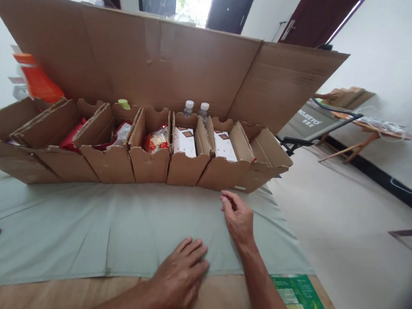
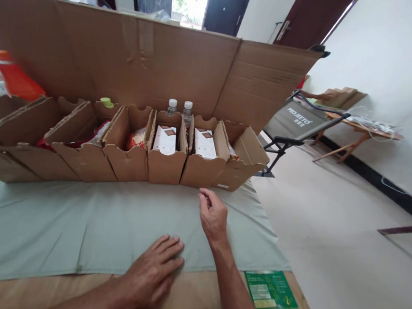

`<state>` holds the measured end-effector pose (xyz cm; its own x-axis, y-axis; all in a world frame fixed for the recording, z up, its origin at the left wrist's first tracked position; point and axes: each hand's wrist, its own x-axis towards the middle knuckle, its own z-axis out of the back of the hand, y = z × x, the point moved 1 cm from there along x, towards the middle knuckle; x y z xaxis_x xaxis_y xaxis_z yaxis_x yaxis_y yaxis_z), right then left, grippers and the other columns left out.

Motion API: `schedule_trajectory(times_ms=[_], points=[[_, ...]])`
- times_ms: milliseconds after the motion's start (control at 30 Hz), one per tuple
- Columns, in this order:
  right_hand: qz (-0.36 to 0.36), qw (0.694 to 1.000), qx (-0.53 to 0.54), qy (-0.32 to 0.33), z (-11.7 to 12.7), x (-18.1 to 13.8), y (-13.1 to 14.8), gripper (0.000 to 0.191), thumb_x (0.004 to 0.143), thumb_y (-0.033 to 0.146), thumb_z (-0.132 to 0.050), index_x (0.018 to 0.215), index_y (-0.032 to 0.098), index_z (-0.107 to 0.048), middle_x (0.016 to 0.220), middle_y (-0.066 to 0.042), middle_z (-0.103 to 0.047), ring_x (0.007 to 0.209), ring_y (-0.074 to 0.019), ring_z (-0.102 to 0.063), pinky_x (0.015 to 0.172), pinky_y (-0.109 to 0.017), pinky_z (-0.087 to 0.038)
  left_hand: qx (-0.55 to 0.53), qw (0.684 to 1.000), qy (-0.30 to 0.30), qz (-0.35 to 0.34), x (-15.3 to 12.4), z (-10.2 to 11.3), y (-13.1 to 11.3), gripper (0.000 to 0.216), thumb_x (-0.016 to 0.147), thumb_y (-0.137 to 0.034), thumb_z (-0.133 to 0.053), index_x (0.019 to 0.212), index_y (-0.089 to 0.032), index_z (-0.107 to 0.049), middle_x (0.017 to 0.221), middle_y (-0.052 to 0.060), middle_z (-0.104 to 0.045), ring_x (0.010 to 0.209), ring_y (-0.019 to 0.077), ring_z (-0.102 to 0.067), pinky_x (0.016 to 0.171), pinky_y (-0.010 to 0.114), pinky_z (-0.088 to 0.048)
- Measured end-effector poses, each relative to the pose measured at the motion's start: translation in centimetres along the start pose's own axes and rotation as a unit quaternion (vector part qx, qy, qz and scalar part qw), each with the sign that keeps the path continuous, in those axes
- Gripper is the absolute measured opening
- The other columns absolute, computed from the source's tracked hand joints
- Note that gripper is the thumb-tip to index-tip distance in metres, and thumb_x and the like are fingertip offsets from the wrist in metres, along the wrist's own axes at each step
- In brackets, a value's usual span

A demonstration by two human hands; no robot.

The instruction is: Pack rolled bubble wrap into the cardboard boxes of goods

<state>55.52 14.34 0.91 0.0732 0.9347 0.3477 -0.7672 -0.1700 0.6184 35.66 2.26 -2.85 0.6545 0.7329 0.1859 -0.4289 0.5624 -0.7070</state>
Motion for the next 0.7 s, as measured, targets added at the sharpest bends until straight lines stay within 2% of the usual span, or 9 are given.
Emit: schedule_trajectory(times_ms=[133, 233, 333, 467, 567, 700], points=[[0.071, 0.990, -0.092, 0.085, -0.5, 1.8, 4.0, 0.039, 0.099, 0.030, -0.044, 0.130, 0.023, -0.068, 0.122, -0.007, -0.075, 0.102, -0.0207, -0.072, 0.093, -0.032, -0.055, 0.054, 0.998, -0.010, -0.014, -2.8, -0.9, -0.4, 0.045, 0.085, -0.010, -0.058, 0.129, -0.017, -0.068, 0.152, 0.015, -0.057, 0.147, 0.0328, -0.046, 0.123, 0.056, -0.037], [0.092, 0.964, -0.194, 0.156, -1.6, 3.4, 5.8, 0.042, 0.095, 0.023, -0.051, 0.134, 0.025, -0.066, 0.115, -0.006, -0.077, 0.100, -0.0231, -0.073, 0.086, -0.032, -0.054, 0.053, 0.998, -0.016, -0.006, -2.9, -0.8, -0.2, 0.039, 0.086, -0.012, -0.058, 0.124, -0.017, -0.070, 0.150, 0.013, -0.060, 0.145, 0.0329, -0.049, 0.122, 0.056, -0.039], [0.087, 0.932, -0.299, 0.184, -2.2, 4.4, 6.5, 0.042, 0.096, 0.020, -0.050, 0.136, 0.023, -0.063, 0.107, -0.011, -0.077, 0.094, -0.0250, -0.074, 0.079, -0.031, -0.052, 0.041, 0.999, -0.009, -0.001, -2.5, -0.4, -0.1, 0.036, 0.087, -0.015, -0.059, 0.122, -0.017, -0.070, 0.148, 0.013, -0.061, 0.144, 0.0329, -0.050, 0.122, 0.057, -0.039], [0.105, 0.885, -0.403, 0.207, -1.8, 4.2, 6.7, 0.051, 0.099, 0.017, -0.045, 0.149, 0.023, -0.050, 0.108, -0.015, -0.074, 0.095, -0.0269, -0.073, 0.080, -0.033, -0.048, 0.028, 1.000, 0.002, -0.001, -2.4, -0.2, -0.2, 0.036, 0.087, -0.016, -0.060, 0.122, -0.016, -0.070, 0.148, 0.013, -0.061, 0.145, 0.0332, -0.049, 0.122, 0.058, -0.038], [0.131, 0.852, -0.452, 0.230, -1.0, 4.1, 7.0, 0.060, 0.098, 0.011, -0.041, 0.157, 0.023, -0.039, 0.107, -0.017, -0.071, 0.096, -0.0290, -0.072, 0.081, -0.036, -0.046, 0.025, 1.000, 0.004, 0.005, -2.3, -0.3, -0.3, 0.034, 0.088, -0.016, -0.059, 0.119, -0.017, -0.071, 0.148, 0.014, -0.061, 0.145, 0.0340, -0.049, 0.122, 0.059, -0.037], [0.164, 0.817, -0.491, 0.255, 0.0, 4.9, 7.8, 0.059, 0.099, 0.009, -0.038, 0.156, 0.023, -0.041, 0.104, -0.018, -0.070, 0.099, -0.0302, -0.070, 0.081, -0.037, -0.043, 0.022, 1.000, 0.001, 0.007, -2.2, -0.3, -0.3, 0.033, 0.087, -0.014, -0.059, 0.117, -0.016, -0.072, 0.146, 0.014, -0.063, 0.144, 0.0343, -0.050, 0.121, 0.059, -0.038]])
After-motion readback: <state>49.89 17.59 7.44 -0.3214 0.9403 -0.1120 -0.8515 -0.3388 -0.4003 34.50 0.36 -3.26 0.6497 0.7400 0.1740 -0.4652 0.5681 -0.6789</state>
